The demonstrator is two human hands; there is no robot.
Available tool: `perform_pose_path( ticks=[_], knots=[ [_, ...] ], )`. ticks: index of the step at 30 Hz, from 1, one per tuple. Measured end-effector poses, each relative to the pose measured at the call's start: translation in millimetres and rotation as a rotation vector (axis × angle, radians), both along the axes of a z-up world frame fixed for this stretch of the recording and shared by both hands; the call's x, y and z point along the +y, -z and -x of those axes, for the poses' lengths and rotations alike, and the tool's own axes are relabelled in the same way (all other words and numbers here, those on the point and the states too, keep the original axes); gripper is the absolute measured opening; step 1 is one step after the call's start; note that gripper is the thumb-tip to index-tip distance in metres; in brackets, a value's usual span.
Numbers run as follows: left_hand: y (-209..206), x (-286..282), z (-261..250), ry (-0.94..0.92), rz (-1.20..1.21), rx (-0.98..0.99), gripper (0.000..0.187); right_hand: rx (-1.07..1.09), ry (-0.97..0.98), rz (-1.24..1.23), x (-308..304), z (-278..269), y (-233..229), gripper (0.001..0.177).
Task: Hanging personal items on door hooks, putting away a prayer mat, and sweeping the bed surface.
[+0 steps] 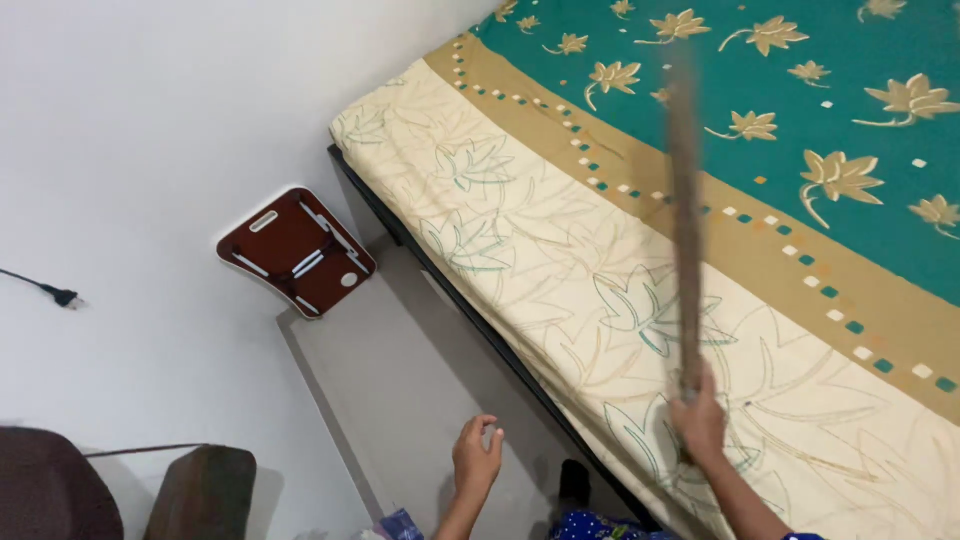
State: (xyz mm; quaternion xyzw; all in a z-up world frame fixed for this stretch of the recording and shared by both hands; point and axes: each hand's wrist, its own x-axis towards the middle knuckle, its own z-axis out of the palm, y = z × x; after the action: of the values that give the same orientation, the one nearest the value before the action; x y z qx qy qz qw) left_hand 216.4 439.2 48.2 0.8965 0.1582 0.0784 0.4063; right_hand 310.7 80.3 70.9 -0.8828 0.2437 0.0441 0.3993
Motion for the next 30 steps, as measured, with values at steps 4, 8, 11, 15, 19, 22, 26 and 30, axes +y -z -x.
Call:
perform_pose_path(
  ticks=[4,8,11,15,19,22,26,30],
  knots=[
    [-12,26,-31,-0.021,-0.047,0.03,0.026,-0.189,0.268,0.099,-73,-55,47,0.093],
    [-11,42,-58,-0.015,-0.025,0.011,0.026,-0.145,0.481,0.071,-127,-98,84,0.097],
    [-10,45,-78,0.0,-0.014,0.015,0.026,-0.029,0.392,0.051,-106,-124,87,0.087],
    [-18,40,-103,0.033,-0.018,0.063,0.024,0.212,-0.094,0.055,-4,-139,43,0.095],
    [-49,30,-131,0.072,0.006,0.209,0.025,0.222,-0.398,0.099,88,-131,27,0.096],
    [-36,36,-152,0.136,0.0,0.245,0.026,0.242,-0.558,0.111,115,-125,38,0.099],
    [-1,48,-186,0.275,-0.032,-0.063,0.026,0.126,-0.582,0.075,110,-116,36,0.102],
    [-11,66,-216,0.395,-0.037,-0.066,0.03,0.145,-0.143,0.004,89,-93,9,0.104]
  ],
)
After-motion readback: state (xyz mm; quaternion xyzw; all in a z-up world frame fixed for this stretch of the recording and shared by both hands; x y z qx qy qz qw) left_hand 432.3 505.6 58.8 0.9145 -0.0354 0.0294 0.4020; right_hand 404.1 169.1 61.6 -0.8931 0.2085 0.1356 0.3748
